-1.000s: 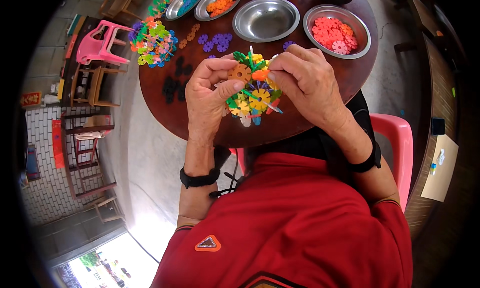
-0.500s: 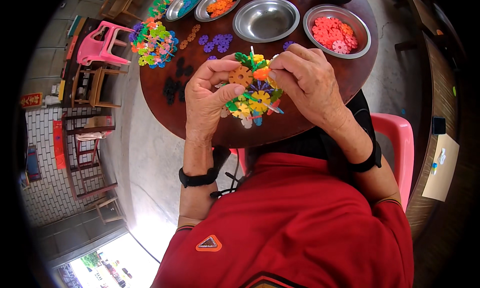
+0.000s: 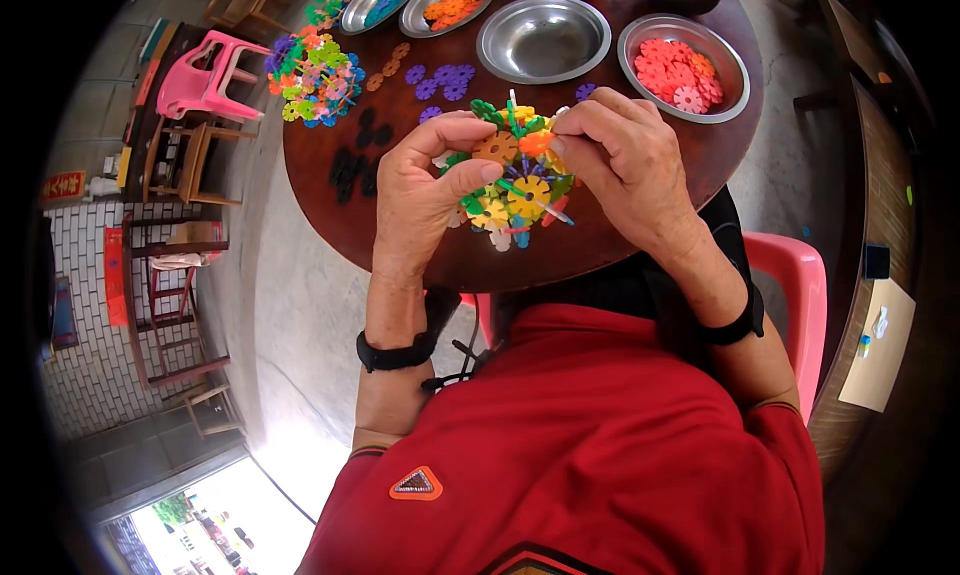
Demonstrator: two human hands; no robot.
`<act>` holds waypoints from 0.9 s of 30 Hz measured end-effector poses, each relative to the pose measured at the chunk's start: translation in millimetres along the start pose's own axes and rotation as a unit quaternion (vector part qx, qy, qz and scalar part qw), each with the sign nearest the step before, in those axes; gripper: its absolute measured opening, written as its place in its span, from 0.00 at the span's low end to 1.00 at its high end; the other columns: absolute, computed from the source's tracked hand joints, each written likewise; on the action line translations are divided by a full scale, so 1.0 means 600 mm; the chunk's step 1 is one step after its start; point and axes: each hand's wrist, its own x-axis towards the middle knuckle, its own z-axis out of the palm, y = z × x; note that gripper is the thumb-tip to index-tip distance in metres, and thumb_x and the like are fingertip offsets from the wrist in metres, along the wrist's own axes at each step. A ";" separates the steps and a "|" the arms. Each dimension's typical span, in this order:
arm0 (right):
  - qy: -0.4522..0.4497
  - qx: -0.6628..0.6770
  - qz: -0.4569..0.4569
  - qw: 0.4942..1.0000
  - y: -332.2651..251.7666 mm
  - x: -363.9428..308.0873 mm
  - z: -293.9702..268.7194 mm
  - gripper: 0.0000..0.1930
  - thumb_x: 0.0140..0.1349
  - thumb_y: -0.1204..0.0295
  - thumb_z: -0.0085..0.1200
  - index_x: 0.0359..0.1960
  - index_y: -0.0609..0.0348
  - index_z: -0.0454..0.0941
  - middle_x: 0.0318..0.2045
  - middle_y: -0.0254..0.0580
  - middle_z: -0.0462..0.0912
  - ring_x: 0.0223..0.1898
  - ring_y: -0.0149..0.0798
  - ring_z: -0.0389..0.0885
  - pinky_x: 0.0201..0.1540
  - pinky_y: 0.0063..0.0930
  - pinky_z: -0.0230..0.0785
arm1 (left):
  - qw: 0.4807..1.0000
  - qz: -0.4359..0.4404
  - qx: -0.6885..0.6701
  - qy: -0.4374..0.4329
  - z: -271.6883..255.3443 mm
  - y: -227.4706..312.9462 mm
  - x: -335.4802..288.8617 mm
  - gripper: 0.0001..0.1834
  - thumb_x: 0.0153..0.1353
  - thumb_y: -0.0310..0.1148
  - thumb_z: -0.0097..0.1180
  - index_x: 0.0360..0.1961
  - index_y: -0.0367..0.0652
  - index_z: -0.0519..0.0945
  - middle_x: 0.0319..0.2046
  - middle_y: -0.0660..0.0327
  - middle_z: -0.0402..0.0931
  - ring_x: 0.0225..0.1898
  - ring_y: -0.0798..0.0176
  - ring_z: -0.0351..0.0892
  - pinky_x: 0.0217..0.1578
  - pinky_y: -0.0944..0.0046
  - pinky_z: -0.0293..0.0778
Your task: Assembling a colorful plastic star-shaped toy from interlocking parts.
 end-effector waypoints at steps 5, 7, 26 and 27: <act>-0.003 0.010 0.018 1.000 0.000 0.000 -0.002 0.04 0.56 0.73 0.59 0.30 0.58 0.77 0.25 0.36 0.75 0.29 0.40 0.75 0.36 0.29 0.63 | 0.998 -0.055 0.033 -0.020 0.002 0.014 0.000 0.19 0.50 0.28 0.71 0.43 0.34 0.81 0.41 0.61 0.79 0.41 0.71 0.77 0.43 0.70 0.74; 0.001 0.010 0.018 1.000 -0.001 0.000 -0.002 0.04 0.56 0.73 0.59 0.31 0.59 0.77 0.25 0.36 0.75 0.29 0.40 0.75 0.37 0.30 0.64 | 0.998 -0.046 0.035 -0.020 0.000 0.010 0.001 0.19 0.50 0.28 0.71 0.43 0.34 0.81 0.41 0.61 0.79 0.40 0.71 0.77 0.42 0.71 0.74; -0.011 0.038 0.039 0.998 -0.003 0.007 0.000 0.03 0.58 0.76 0.57 0.33 0.62 0.79 0.24 0.39 0.74 0.26 0.36 0.75 0.31 0.27 0.66 | 0.998 -0.042 0.041 -0.001 0.000 0.009 0.005 0.17 0.44 0.38 0.71 0.31 0.36 0.84 0.31 0.56 0.82 0.33 0.62 0.81 0.39 0.63 0.74; -0.011 0.038 0.038 0.998 -0.004 0.007 0.000 0.03 0.58 0.76 0.57 0.32 0.62 0.79 0.24 0.39 0.74 0.27 0.36 0.75 0.31 0.27 0.66 | 0.998 -0.042 0.041 -0.001 0.000 0.010 0.004 0.17 0.44 0.38 0.71 0.31 0.36 0.84 0.31 0.56 0.82 0.33 0.62 0.81 0.39 0.63 0.74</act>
